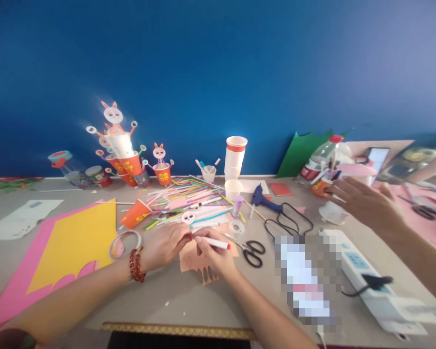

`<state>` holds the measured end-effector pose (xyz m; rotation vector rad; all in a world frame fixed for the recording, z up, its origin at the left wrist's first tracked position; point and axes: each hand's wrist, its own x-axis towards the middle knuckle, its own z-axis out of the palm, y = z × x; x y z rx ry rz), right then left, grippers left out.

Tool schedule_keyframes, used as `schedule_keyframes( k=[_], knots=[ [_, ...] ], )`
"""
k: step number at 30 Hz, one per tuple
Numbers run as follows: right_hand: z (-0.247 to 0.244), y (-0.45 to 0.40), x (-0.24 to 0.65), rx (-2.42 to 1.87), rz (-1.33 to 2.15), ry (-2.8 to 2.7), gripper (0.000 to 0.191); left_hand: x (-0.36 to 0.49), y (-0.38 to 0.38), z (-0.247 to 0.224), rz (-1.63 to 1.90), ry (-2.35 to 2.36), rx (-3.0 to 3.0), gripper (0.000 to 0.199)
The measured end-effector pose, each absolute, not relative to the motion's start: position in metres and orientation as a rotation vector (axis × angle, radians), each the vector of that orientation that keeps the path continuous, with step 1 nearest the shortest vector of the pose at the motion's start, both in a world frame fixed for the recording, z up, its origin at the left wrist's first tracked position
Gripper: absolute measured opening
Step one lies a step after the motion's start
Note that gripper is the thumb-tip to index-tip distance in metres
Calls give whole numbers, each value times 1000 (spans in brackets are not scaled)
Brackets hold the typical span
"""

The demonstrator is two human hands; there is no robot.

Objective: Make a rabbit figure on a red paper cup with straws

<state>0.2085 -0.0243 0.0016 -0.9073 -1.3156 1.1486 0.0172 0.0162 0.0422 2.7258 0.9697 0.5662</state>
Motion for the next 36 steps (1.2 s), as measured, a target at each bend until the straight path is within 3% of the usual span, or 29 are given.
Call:
schedule_keyframes(
  k=[3, 10, 16, 19, 21, 24, 29, 36],
  knots=[
    [-1, -29, 203, -912, 1108, -1342, 21, 15, 5, 34, 531, 956, 2617, 28],
    [-3, -25, 209, -909, 1370, -1335, 25, 6, -1, 31, 355, 909, 2365, 47],
    [7, -48, 195, -751, 1480, -1398, 22, -6, -29, 44, 220, 659, 1506, 54],
    [17, -42, 207, -742, 1388, -1221, 25, -17, -38, 38, 106, 645, 1075, 54],
    [24, -28, 224, -730, 1153, -914, 33, -32, -39, 31, 101, 764, 1020, 53],
    [25, -11, 241, -823, 1051, -795, 27, -57, -29, 24, 379, 1128, 1508, 52],
    [2, -17, 217, -1021, 1416, -1207, 17, -57, 11, 26, 401, 1203, 2470, 30],
    [0, -23, 209, -1094, 1239, -1517, 11, -26, 37, 9, 433, 1130, 2842, 21]
  ],
)
